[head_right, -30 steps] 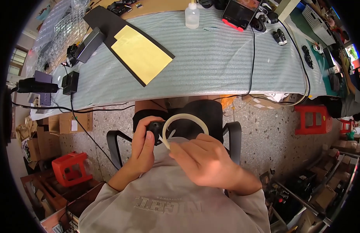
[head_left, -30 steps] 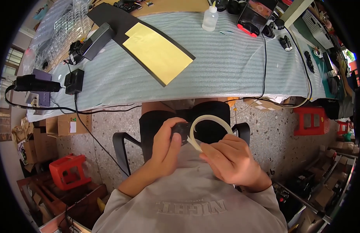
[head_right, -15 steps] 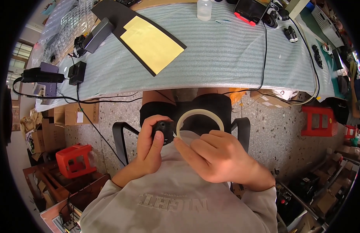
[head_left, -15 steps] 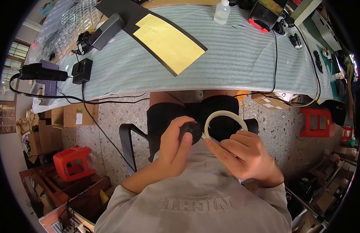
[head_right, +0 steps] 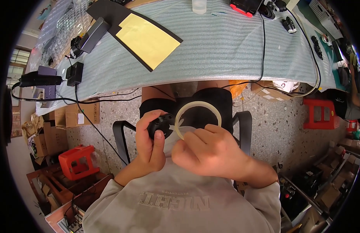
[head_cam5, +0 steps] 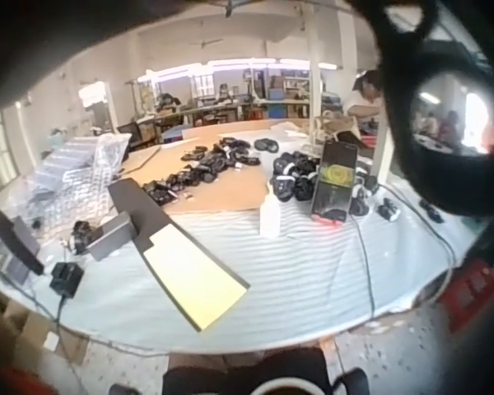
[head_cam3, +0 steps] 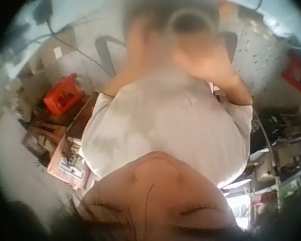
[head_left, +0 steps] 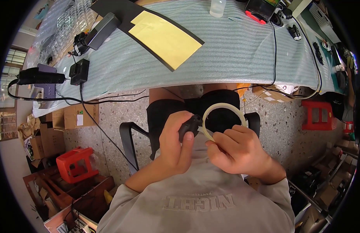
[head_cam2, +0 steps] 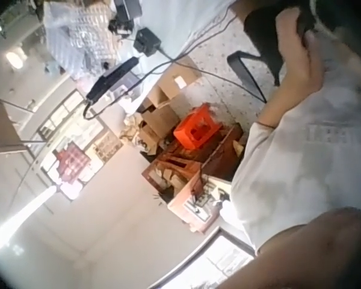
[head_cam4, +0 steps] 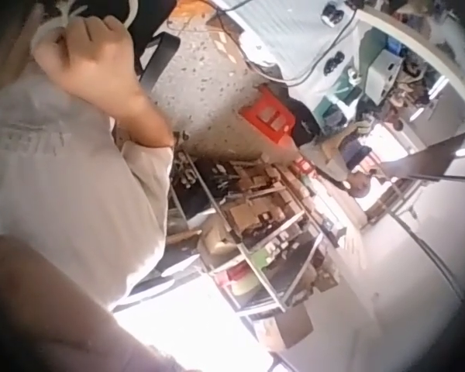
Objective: The person assembles internal electronic components and wires within a black plastic housing, securing parts with glue from a bottle.
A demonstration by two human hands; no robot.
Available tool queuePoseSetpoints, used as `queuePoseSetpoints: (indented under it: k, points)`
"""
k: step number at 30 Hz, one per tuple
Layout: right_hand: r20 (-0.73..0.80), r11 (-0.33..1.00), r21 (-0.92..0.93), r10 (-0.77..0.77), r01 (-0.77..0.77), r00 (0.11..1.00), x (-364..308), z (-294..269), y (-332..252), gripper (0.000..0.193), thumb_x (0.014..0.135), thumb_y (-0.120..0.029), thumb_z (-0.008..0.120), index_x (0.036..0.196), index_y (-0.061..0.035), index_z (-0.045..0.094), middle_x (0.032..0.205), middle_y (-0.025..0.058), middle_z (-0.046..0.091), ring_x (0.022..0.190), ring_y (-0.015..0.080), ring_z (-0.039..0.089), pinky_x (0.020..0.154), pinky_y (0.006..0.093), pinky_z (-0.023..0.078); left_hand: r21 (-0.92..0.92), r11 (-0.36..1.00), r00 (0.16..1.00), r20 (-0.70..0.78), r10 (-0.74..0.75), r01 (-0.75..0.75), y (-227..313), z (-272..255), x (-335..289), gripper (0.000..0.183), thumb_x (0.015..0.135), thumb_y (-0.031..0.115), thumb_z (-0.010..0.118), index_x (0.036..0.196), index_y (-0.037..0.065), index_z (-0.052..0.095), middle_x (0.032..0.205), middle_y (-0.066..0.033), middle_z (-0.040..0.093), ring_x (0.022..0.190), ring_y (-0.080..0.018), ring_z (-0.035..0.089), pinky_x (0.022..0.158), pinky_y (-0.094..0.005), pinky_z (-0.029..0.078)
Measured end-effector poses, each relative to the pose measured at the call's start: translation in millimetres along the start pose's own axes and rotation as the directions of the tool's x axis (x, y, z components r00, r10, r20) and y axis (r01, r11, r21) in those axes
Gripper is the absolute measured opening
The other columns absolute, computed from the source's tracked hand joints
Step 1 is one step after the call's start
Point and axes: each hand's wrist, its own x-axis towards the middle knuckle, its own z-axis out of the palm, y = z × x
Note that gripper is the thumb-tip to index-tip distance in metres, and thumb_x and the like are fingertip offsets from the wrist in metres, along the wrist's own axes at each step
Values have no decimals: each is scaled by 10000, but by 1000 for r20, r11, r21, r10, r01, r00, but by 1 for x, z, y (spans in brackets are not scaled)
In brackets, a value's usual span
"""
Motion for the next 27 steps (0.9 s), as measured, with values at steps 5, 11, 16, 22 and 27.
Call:
queuePoseSetpoints:
  k: [5, 11, 16, 22, 27]
  points:
    - [-56, 1000, -16, -18, 17, 998, 0, 0, 1, 241, 702, 15, 697, 843, -63, 517, 751, 48, 575, 482, 124, 441, 417, 257, 325, -110, 983, 989, 20, -145, 146, 6, -3, -3, 379, 934, -1, 522, 1296, -71, 433, 1157, -205, 566, 998, -237, 582, 869, -330, 476]
    - [-72, 1000, -10, 1, -2, 997, 1, -1, -3, 276, 674, 20, 702, 890, -62, 551, 785, 70, 595, 487, 108, 449, 417, 247, 323, -196, 959, 979, 52, -198, 204, 2, -4, -3, 433, 904, 18, 611, 1295, -49, 437, 1131, -165, 589, 949, -177, 601, 822, -289, 493]
    - [-164, 996, -71, -67, 56, 984, 0, 4, 1, 235, 610, -43, 648, 829, -104, 586, 652, -5, 403, 494, 98, 407, 431, 238, 319, -220, 951, 976, 39, -214, 217, 5, -1, 0, 487, 861, 12, 690, 1279, -41, 447, 1088, -144, 610, 925, -156, 616, 797, -270, 504]
    - [-178, 994, -83, -78, 64, 981, 1, 4, -1, 211, 605, -39, 651, 786, -109, 567, 670, -3, 427, 501, 95, 411, 431, 234, 319, -155, 963, 975, 23, -221, 222, 0, 0, -1, 469, 844, 6, 720, 1239, -28, 470, 1089, -139, 615, 898, -146, 625, 755, -255, 513]
    - [-196, 986, -151, -100, 71, 976, 7, 1, -2, 333, 602, -66, 660, 929, -65, 719, 676, -18, 420, 505, 82, 394, 431, 225, 308, -649, 624, 856, 83, -510, 435, 11, -3, -8, 372, 890, 0, 654, 1209, -3, 463, 1084, -121, 603, 956, -137, 598, 834, -261, 489]
